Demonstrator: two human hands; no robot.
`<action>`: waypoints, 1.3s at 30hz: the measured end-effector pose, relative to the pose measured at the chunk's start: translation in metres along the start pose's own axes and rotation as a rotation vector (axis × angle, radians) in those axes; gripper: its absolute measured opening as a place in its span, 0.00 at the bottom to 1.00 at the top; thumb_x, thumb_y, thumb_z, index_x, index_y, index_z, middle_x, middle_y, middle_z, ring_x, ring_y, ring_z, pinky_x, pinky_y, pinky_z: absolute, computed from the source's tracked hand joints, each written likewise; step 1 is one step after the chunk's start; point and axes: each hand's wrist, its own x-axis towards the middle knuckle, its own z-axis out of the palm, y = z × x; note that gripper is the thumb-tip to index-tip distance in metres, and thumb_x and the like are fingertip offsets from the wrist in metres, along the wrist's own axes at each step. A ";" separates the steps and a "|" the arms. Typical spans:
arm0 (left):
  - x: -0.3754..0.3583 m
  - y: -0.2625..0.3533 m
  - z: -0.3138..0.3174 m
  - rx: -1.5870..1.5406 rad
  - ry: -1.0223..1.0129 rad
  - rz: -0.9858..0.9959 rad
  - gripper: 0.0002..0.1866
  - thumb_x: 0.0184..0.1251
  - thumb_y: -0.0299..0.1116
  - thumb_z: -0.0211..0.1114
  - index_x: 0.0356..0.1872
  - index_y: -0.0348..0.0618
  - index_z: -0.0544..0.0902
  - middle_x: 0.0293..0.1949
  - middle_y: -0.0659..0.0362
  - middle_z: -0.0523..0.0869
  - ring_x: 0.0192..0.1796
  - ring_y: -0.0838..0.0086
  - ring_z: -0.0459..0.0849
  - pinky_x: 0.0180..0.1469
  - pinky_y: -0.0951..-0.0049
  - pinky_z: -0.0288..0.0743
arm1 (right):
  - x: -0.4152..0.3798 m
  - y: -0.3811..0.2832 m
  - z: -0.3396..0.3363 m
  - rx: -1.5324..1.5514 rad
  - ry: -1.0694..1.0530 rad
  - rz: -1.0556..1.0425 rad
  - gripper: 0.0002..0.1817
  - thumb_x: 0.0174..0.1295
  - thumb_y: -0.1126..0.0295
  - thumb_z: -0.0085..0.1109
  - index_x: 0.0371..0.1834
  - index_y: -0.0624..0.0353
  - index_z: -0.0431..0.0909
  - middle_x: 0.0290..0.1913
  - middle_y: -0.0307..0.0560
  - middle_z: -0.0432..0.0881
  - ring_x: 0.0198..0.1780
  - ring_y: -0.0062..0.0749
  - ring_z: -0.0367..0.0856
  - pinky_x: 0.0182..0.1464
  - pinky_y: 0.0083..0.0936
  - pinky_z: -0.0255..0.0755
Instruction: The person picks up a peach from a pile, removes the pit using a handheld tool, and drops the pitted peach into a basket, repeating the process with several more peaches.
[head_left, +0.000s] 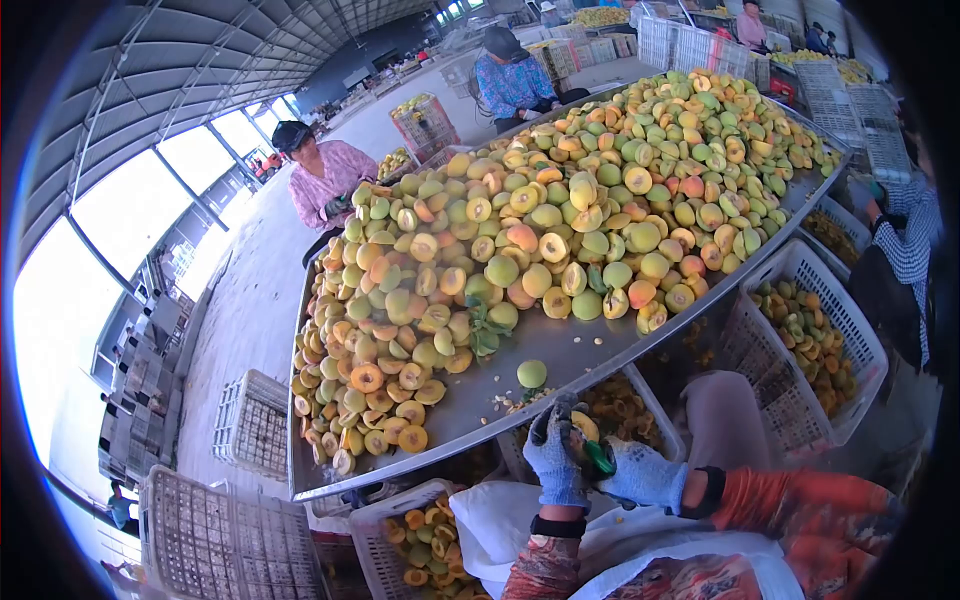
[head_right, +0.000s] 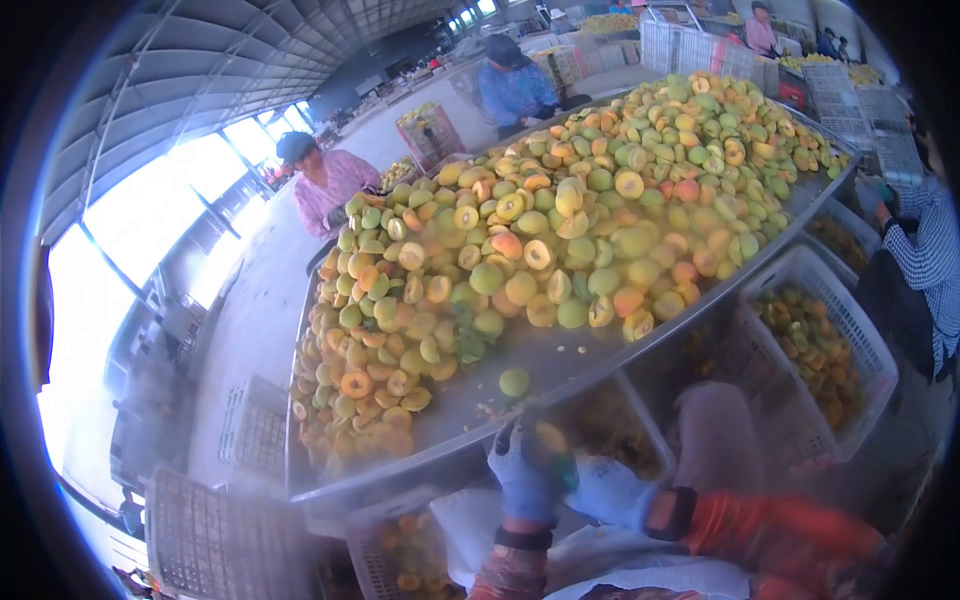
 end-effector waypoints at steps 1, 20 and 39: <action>0.002 0.004 -0.004 0.010 -0.079 -0.071 0.16 0.60 0.29 0.57 0.48 0.32 0.76 0.43 0.55 0.82 0.44 0.72 0.79 0.44 0.75 0.74 | -0.002 -0.004 -0.005 -0.036 0.011 0.006 0.23 0.49 0.58 0.60 0.40 0.64 0.70 0.28 0.58 0.79 0.31 0.51 0.79 0.35 0.40 0.73; 0.041 0.036 -0.025 0.030 -0.308 0.118 0.13 0.60 0.29 0.60 0.44 0.33 0.80 0.38 0.56 0.83 0.36 0.75 0.79 0.40 0.76 0.73 | 0.023 -0.036 -0.040 0.447 -0.374 0.095 0.14 0.49 0.65 0.61 0.34 0.62 0.73 0.21 0.45 0.75 0.18 0.30 0.73 0.24 0.27 0.69; 0.033 0.005 -0.018 -0.257 -0.183 -0.070 0.18 0.60 0.35 0.57 0.44 0.30 0.78 0.35 0.51 0.84 0.37 0.68 0.83 0.43 0.71 0.77 | 0.023 -0.017 -0.012 0.708 -0.399 0.151 0.13 0.53 0.70 0.61 0.40 0.61 0.75 0.33 0.38 0.77 0.36 0.21 0.73 0.38 0.19 0.68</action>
